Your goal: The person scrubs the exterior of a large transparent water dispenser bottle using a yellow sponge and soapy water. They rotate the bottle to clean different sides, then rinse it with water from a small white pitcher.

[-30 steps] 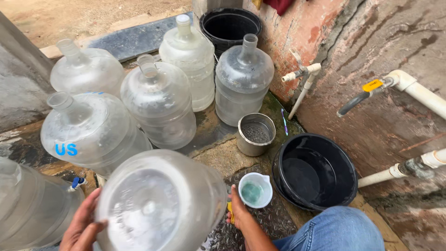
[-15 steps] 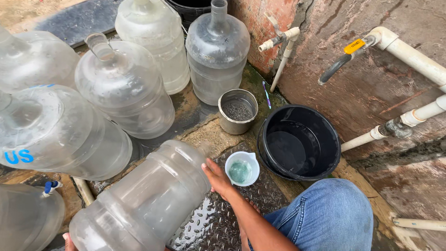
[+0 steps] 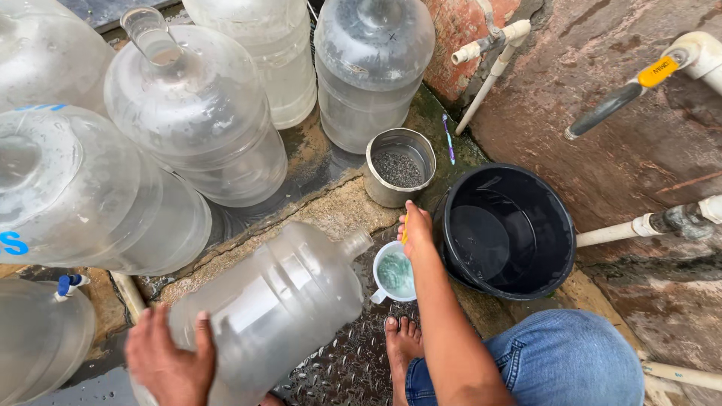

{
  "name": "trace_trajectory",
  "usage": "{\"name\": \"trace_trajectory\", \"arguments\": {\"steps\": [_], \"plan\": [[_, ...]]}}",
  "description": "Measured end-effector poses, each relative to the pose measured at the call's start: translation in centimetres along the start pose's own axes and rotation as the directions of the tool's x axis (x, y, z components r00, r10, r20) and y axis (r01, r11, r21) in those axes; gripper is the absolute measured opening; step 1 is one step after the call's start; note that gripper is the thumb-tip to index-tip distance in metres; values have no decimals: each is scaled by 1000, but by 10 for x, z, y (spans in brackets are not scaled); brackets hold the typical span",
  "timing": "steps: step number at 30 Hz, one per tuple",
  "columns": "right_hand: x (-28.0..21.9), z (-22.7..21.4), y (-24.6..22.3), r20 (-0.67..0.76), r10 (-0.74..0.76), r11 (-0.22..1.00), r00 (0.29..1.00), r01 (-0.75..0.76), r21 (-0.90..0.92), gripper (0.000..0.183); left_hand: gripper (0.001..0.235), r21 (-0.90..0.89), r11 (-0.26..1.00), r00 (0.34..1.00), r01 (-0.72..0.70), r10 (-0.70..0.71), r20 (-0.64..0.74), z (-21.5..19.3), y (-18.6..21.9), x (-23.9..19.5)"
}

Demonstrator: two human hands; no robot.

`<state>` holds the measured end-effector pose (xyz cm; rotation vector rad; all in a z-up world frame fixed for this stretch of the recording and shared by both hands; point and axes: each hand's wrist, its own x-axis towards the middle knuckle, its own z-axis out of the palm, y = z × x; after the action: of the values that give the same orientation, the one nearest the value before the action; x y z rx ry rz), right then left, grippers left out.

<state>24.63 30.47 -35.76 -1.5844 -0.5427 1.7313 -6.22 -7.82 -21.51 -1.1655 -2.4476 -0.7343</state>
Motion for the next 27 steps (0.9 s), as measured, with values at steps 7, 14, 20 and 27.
{"name": "trace_trajectory", "arguments": {"steps": [7,14,20,27], "plan": [[-17,6,-43,37,-340,723,940,286,-629,35,61,164,987,962,5,-49,267,21,96,13],[-143,-42,43,-277,-691,499,667,164,-851,43,59,83,996,943,36,-62,328,46,66,40],[-126,-68,90,-361,-230,876,904,30,-482,48,68,144,988,905,-51,-15,424,42,68,60],[-219,-25,-35,223,-719,363,659,628,-688,50,72,-26,999,903,-28,36,427,39,75,45]]}}
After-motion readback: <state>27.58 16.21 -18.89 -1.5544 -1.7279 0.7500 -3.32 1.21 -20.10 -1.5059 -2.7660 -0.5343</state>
